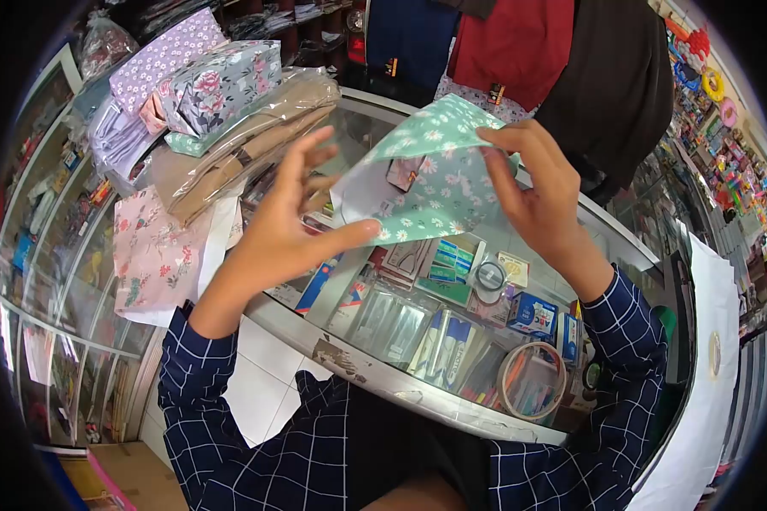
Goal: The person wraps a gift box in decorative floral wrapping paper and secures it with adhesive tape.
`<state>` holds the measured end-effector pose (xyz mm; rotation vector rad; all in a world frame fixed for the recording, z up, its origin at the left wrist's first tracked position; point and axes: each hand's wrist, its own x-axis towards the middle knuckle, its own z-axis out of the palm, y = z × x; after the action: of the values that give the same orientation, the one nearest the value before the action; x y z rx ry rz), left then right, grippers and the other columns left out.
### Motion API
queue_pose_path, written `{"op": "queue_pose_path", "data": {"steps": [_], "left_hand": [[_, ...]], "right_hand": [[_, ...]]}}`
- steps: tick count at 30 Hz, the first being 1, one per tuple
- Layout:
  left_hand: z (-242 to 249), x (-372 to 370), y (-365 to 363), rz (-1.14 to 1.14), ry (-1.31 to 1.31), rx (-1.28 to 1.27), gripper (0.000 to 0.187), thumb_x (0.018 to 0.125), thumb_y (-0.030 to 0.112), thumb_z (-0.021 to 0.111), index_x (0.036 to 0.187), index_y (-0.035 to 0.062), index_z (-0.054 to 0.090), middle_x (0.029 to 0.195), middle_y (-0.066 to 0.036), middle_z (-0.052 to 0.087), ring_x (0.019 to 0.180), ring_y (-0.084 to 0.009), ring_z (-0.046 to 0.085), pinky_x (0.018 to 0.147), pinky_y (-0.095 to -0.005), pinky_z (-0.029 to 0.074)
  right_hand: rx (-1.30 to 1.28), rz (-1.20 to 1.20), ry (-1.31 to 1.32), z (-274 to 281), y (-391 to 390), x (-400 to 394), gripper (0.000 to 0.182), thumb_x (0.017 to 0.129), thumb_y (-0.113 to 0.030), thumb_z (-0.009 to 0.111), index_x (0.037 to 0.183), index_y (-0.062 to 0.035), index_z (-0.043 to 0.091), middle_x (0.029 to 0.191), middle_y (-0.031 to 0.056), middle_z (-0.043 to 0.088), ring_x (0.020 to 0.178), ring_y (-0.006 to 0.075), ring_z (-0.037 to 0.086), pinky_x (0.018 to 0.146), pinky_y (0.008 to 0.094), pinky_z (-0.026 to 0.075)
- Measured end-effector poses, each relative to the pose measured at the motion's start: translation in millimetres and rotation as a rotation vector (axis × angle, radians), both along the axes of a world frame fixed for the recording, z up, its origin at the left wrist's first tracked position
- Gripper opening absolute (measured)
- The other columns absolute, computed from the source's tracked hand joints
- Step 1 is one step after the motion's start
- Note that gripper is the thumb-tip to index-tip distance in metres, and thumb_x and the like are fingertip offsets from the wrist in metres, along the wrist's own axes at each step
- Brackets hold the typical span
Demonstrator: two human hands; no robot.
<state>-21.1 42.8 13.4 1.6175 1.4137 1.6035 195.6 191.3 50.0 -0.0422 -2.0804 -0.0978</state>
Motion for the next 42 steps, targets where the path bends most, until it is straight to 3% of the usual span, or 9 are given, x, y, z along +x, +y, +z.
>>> {"op": "queue_pose_path", "data": {"steps": [5,10,16,19,20,23,28,35,42], "left_hand": [[1,19,17,-0.059,-0.169,0.167,0.074,0.079,0.004,0.070,0.139,-0.0003,0.026,0.126,-0.012,0.049,0.113,-0.0196,0.053,0.092,-0.0307,0.047],[32,31,40,0.098,0.137,0.460,0.048,0.083,0.006,0.059,0.129,0.0046,0.044,0.122,-0.012,0.051,0.104,-0.0186,0.055,0.088,-0.0323,0.044],[35,22,50,0.025,0.176,0.445,0.037,0.083,-0.002,0.046,0.117,0.0059,0.055,0.128,-0.014,0.047,0.119,-0.0256,0.046,0.101,-0.0354,0.034],[30,13,59,0.005,0.180,0.549,0.033,0.076,-0.007,0.042,0.099,0.0047,0.061,0.131,-0.016,0.047,0.122,-0.0271,0.046,0.103,-0.0365,0.032],[31,8,59,-0.085,0.224,0.537,0.028,0.069,-0.008,0.042,0.087,0.0033,0.060,0.132,-0.019,0.046,0.124,-0.0312,0.044,0.105,-0.0391,0.031],[32,-4,53,-0.075,0.619,0.516,0.028,0.064,-0.009,0.042,0.083,0.0032,0.059,0.132,-0.018,0.047,0.122,-0.0347,0.046,0.105,-0.0395,0.032],[25,-5,38,-0.134,0.908,0.302,0.020,0.069,0.005,0.060,0.090,0.0065,0.060,0.146,-0.015,0.034,0.132,-0.0382,0.036,0.104,-0.0415,0.036],[14,11,50,-0.100,0.400,0.200,0.029,0.083,0.013,0.060,0.112,0.0073,0.059,0.138,-0.012,0.042,0.124,-0.0317,0.045,0.100,-0.0367,0.039],[11,11,68,0.063,0.579,0.244,0.029,0.081,0.003,0.064,0.110,0.0068,0.060,0.121,-0.009,0.057,0.113,-0.0218,0.055,0.092,-0.0334,0.045]], "right_hand": [[-0.181,0.002,0.022,10,-8,5,0.030,0.076,0.007,0.062,0.104,0.0013,0.054,0.089,0.0113,0.053,0.075,0.0203,0.056,0.057,0.0296,0.046],[-0.484,-0.041,-0.070,29,-28,3,0.049,0.076,0.005,0.058,0.122,0.0008,0.044,0.102,0.0125,0.051,0.084,0.0202,0.056,0.063,0.0286,0.047],[-0.129,-0.010,-0.107,37,-11,5,0.049,0.070,0.014,0.046,0.115,-0.0037,0.057,0.114,0.0140,0.048,0.086,0.0227,0.058,0.081,0.0298,0.045],[-0.285,0.077,-0.198,27,-15,6,0.047,0.065,0.016,0.044,0.103,-0.0043,0.063,0.120,0.0150,0.045,0.083,0.0235,0.059,0.079,0.0306,0.046],[-0.308,0.097,-0.208,22,-13,7,0.047,0.061,0.017,0.045,0.100,-0.0033,0.063,0.123,0.0142,0.043,0.081,0.0235,0.059,0.077,0.0307,0.047],[-0.256,0.126,-0.247,12,-1,10,0.045,0.060,0.017,0.049,0.099,-0.0029,0.062,0.129,0.0142,0.041,0.085,0.0236,0.059,0.075,0.0311,0.047],[-0.286,0.147,-0.387,-8,8,17,0.048,0.058,0.014,0.056,0.103,-0.0046,0.059,0.140,0.0146,0.035,0.098,0.0289,0.057,0.077,0.0331,0.048],[-0.353,0.141,-0.494,-16,3,22,0.030,0.075,-0.008,0.065,0.104,-0.0027,0.059,0.142,0.0167,0.033,0.108,0.0285,0.049,0.089,0.0377,0.043],[-0.240,0.052,-0.440,-5,15,12,0.030,0.083,-0.023,0.065,0.108,-0.0078,0.056,0.121,0.0145,0.049,0.107,0.0310,0.048,0.091,0.0380,0.040]]}}
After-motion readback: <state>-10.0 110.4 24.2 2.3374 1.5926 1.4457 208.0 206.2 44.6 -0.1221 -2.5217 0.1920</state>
